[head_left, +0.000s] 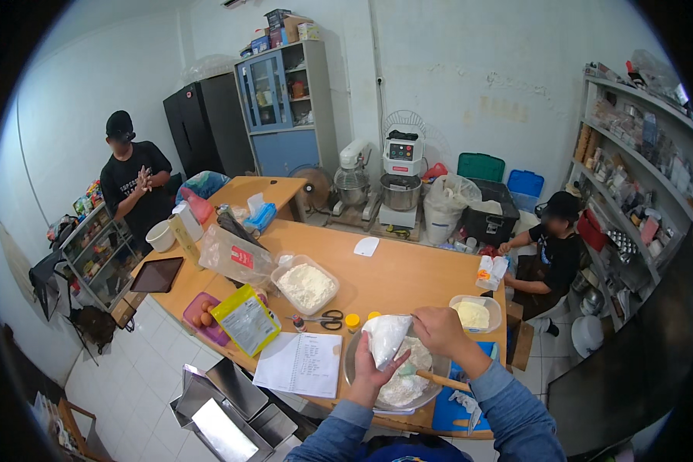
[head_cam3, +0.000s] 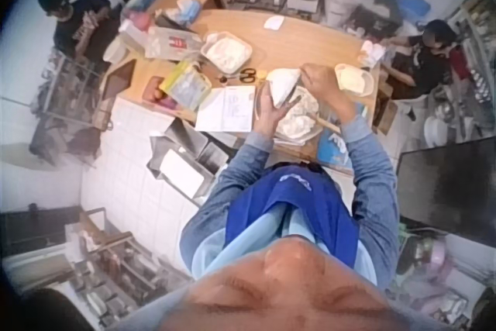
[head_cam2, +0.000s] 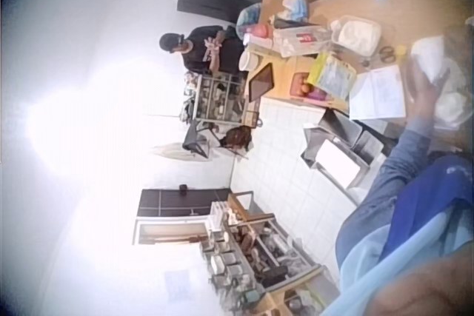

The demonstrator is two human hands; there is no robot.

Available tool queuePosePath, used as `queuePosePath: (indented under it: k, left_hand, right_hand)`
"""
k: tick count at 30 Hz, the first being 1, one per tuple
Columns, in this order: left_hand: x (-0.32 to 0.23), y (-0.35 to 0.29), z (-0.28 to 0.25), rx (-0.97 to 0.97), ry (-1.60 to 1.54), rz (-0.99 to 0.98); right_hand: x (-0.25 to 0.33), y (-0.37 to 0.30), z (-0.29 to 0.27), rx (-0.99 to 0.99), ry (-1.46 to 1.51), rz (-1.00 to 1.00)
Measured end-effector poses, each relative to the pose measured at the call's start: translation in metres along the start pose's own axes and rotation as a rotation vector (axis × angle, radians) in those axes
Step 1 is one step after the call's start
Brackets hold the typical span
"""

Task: The person adds flour from a container into a bowl of liquid mixture using a spoon and then stirs the ingredients with a spatula.

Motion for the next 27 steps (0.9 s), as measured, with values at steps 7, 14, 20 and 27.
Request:
queuePosePath:
  k: [7,14,20,27]
  left_hand:
    - [0.025,-0.013,-0.038,-0.216,0.392,-0.299]
    - [-0.012,-0.003,-0.016,-0.121,0.833,0.011]
    - [-0.029,0.004,0.023,0.117,1.358,0.502]
    - [-0.038,-0.011,0.048,0.161,1.510,0.580]
  right_hand:
    - [-0.007,0.008,0.000,0.033,-0.063,0.025]
    - [-0.014,-0.003,-0.004,0.057,-0.083,0.055]
    - [-0.024,-0.012,-0.002,0.044,-0.092,0.057]
    - [-0.019,-0.016,0.009,0.063,-0.055,0.044]
Point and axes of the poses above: each hand's wrist, its own y-axis towards the middle knuckle, its own z-axis out of the palm, x = y × z, the point moved 9 cm from there along y, towards the middle knuckle, and after that the axes turned 9 degrees about z, right-handed, at the moved point
